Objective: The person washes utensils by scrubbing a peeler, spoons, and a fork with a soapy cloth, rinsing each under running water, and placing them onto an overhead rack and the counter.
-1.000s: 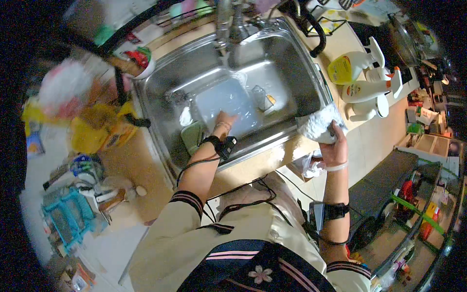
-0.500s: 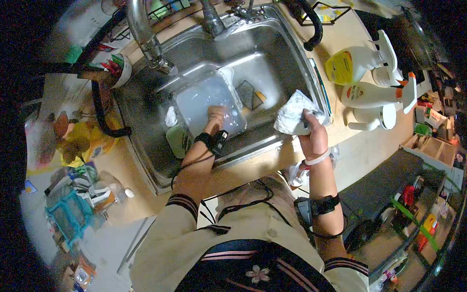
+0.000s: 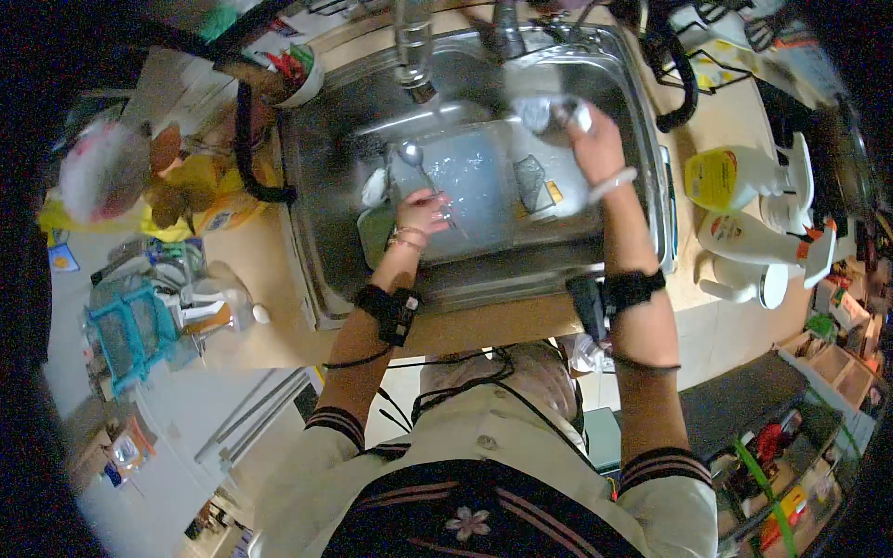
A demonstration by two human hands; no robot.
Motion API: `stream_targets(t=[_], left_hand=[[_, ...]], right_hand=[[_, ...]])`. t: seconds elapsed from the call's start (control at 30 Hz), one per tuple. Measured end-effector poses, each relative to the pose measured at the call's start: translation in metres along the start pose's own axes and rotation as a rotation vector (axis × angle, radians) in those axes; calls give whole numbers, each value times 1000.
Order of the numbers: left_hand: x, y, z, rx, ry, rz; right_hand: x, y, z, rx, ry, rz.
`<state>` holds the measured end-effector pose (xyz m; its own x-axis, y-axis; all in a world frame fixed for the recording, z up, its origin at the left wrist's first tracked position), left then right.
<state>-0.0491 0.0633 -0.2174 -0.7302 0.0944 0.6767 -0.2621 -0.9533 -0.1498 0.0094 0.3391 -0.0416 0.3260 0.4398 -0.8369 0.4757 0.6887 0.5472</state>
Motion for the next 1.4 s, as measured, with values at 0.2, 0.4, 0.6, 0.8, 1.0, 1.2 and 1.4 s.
stream_targets(t=[0.2, 0.4, 0.6, 0.8, 1.0, 1.2, 1.4], left_hand=[[25, -8, 31, -17, -193, -60], [44, -14, 51, -66, -334, -109], [54, -30, 60, -150, -409, -9], [59, -44, 78, -155, -463, 5], [56, -43, 83, -65, -441, -293], [50, -44, 85, -36, -474, -324], [49, -43, 91, -11, -478, -297]], right_hand=[[16, -4, -77, 92, -34, 127], [27, 12, -108, 124, -25, 100], [102, -18, -66, 145, -316, -299], [-12, -109, 10, -374, -401, -1722], [-20, -150, 20, -308, -381, -1451], [7, -162, 18, -260, -301, -885], [6, -143, 12, -51, 23, -554]])
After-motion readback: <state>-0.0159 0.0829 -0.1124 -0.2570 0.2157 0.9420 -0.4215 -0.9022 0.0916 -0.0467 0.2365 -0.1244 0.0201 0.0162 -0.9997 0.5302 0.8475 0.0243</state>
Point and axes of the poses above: each hand's wrist, its own z-axis away from the middle knuckle, its own y-axis out of the back of the hand, x = y × z, the point moved 7 cm from there along -z, towards the middle knuckle, and after that the axes turned 1 degree about -x, right-handed, at the moved point
